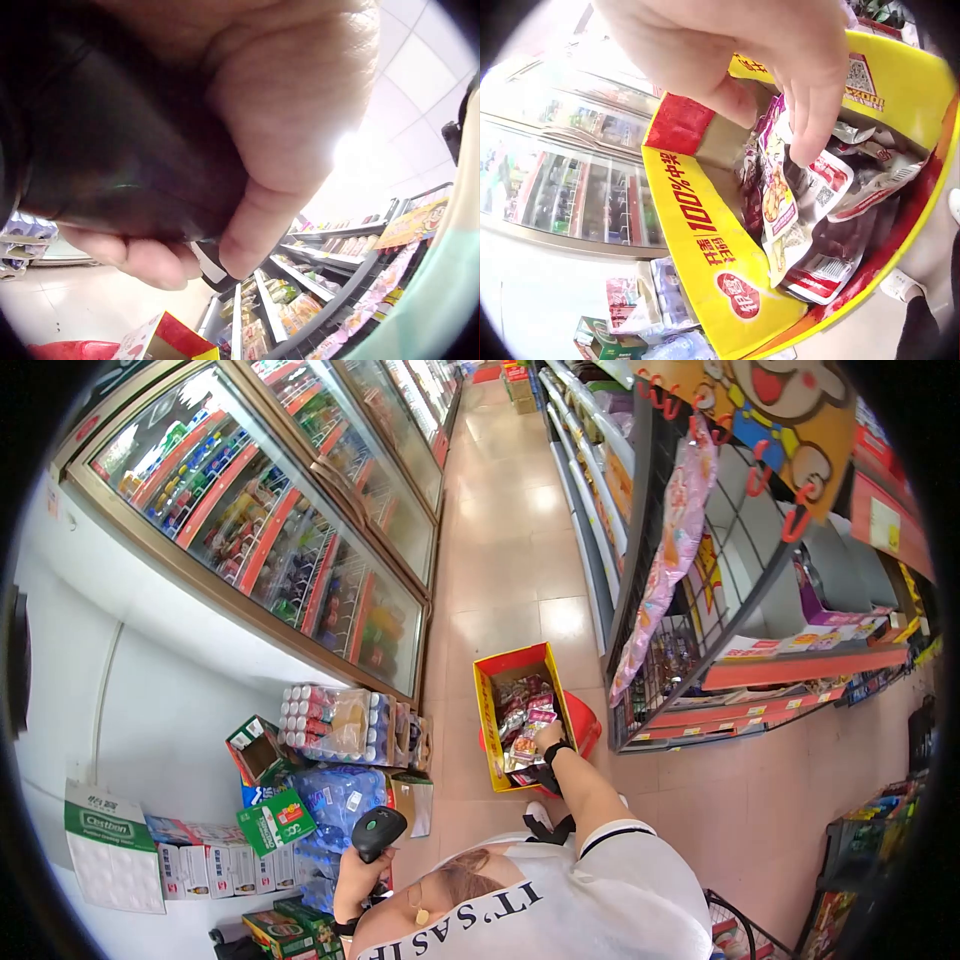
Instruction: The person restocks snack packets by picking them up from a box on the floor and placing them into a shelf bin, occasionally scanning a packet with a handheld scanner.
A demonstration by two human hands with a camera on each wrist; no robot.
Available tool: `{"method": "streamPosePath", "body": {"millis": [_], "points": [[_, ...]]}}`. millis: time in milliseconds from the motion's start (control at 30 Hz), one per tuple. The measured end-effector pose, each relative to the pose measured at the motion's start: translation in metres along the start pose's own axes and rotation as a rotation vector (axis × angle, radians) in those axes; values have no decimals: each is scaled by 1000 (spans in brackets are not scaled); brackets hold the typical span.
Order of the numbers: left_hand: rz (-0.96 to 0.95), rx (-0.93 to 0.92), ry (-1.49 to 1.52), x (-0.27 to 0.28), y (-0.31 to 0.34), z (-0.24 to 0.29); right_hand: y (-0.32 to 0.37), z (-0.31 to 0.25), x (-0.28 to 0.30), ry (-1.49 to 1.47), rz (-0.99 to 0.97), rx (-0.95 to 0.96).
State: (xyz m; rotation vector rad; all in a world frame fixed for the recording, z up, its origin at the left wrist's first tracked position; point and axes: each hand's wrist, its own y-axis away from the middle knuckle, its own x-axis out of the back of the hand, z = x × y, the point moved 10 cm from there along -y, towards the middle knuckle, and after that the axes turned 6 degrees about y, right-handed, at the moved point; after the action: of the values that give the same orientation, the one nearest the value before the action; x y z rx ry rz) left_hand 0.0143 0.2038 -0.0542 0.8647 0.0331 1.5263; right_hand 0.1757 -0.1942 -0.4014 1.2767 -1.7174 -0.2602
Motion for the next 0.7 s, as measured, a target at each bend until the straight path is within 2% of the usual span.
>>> {"method": "streamPosePath", "body": {"millis": [67,100,133,200,233,300,367,400,467,533,567,600,700], "points": [[-20,-74,-4,-10,-6,15,18,-3,-2,-117,-226,-11],[-33,-137,-1,-17,-9,27,-58,14,-73,204,-285,674],[-57,-156,-7,-25,-12,37,-51,19,-54,-109,-248,620],[-149,-215,36,-49,-17,65,-3,12,-14,140,-391,468],[-185,-238,28,-61,-21,76,51,2,36,-86,-423,211],[-212,-302,-83,-86,-29,98,77,-1,76,-141,-444,333],[-317,-353,-67,-122,-39,114,98,-2,126,-128,-411,444],[-376,-377,-36,-139,-40,122,95,12,148,-153,-378,422],[-425,-403,-86,-169,-35,145,95,26,198,-218,-256,547],[-515,-376,-210,-203,-36,151,102,45,248,-231,-164,485],[-574,-415,-186,-219,-26,165,113,45,281,-330,-88,578],[-587,-426,-191,-231,-17,178,130,42,316,-426,-13,673],[-667,-522,-153,-266,3,204,203,20,412,-551,78,795]]}}
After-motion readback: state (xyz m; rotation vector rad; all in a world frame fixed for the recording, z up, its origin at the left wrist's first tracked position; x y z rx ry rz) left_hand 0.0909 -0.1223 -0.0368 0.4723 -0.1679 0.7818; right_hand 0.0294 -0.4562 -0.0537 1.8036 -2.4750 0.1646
